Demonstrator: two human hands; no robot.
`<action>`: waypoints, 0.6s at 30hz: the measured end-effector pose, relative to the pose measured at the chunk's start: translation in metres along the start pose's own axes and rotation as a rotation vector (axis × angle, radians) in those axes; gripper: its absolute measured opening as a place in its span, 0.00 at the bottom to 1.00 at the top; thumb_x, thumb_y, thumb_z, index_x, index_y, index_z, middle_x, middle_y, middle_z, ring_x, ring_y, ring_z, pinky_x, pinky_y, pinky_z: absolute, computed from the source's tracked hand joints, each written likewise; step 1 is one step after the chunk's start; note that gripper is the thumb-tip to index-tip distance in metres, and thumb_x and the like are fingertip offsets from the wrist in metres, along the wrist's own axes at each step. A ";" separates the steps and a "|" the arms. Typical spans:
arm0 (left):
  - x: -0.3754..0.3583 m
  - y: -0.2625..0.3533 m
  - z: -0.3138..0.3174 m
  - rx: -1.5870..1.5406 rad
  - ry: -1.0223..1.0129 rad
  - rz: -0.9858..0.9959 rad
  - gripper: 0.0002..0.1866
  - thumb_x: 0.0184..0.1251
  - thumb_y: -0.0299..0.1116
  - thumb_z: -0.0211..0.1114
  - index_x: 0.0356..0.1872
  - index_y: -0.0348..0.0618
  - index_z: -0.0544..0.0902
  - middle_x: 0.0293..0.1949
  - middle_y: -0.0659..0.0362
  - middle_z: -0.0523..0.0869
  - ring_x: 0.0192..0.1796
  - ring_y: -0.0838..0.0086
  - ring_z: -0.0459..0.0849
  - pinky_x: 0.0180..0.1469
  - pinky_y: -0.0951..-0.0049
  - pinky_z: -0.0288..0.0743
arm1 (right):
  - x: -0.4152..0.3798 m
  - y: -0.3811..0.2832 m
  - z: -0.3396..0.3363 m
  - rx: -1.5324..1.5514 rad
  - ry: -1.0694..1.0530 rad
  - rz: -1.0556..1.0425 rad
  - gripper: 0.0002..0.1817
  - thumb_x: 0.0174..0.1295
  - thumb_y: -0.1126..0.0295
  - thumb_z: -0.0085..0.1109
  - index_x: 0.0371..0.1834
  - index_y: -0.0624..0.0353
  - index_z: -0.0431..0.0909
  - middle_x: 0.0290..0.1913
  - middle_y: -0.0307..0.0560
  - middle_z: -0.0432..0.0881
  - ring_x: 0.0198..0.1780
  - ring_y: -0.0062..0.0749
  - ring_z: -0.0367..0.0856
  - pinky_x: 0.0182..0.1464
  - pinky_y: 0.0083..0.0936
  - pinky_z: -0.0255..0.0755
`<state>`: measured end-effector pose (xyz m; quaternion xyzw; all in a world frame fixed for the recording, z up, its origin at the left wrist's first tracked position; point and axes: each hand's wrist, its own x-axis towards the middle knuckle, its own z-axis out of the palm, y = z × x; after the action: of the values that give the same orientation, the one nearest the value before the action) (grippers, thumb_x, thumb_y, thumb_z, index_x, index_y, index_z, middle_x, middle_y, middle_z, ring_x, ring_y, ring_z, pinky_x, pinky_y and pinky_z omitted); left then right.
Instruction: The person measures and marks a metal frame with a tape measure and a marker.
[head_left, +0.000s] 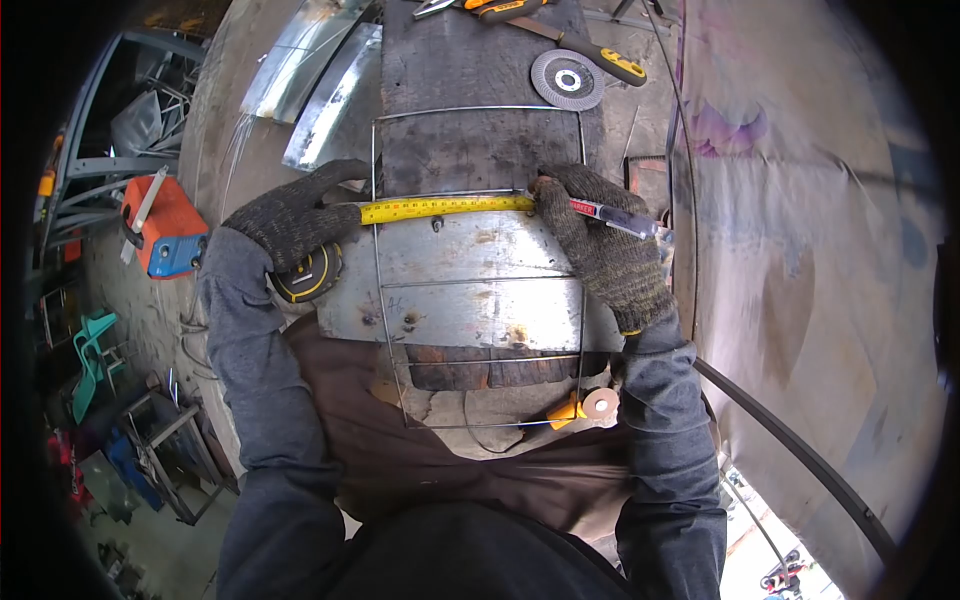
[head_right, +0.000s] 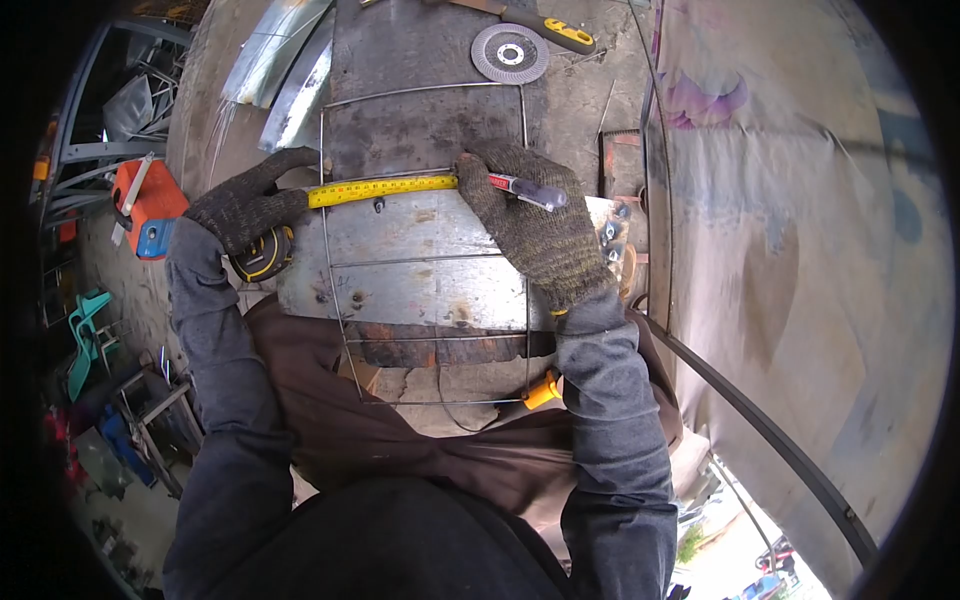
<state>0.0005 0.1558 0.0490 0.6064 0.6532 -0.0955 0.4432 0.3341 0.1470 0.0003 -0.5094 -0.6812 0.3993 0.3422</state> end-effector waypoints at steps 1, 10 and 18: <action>0.001 -0.002 0.001 0.000 0.006 0.012 0.33 0.70 0.47 0.65 0.75 0.58 0.67 0.47 0.47 0.88 0.48 0.67 0.87 0.52 0.66 0.79 | 0.000 -0.001 0.000 0.000 -0.001 0.020 0.20 0.69 0.54 0.65 0.46 0.63 0.87 0.40 0.57 0.89 0.39 0.42 0.89 0.42 0.34 0.82; 0.001 0.002 0.000 -0.045 -0.019 -0.039 0.33 0.70 0.45 0.66 0.75 0.58 0.67 0.48 0.48 0.88 0.47 0.70 0.86 0.51 0.68 0.79 | 0.000 0.001 0.001 -0.029 0.004 0.003 0.20 0.69 0.53 0.65 0.44 0.62 0.88 0.37 0.57 0.89 0.37 0.42 0.89 0.40 0.34 0.81; 0.004 -0.004 0.004 -0.018 0.027 0.010 0.34 0.70 0.45 0.67 0.75 0.58 0.68 0.47 0.48 0.88 0.47 0.69 0.86 0.52 0.68 0.79 | -0.001 -0.004 -0.001 -0.043 -0.033 0.043 0.14 0.72 0.62 0.63 0.47 0.62 0.87 0.40 0.51 0.89 0.41 0.33 0.89 0.44 0.28 0.82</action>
<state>-0.0008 0.1551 0.0422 0.6069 0.6570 -0.0795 0.4402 0.3339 0.1452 0.0039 -0.5245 -0.6842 0.4000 0.3110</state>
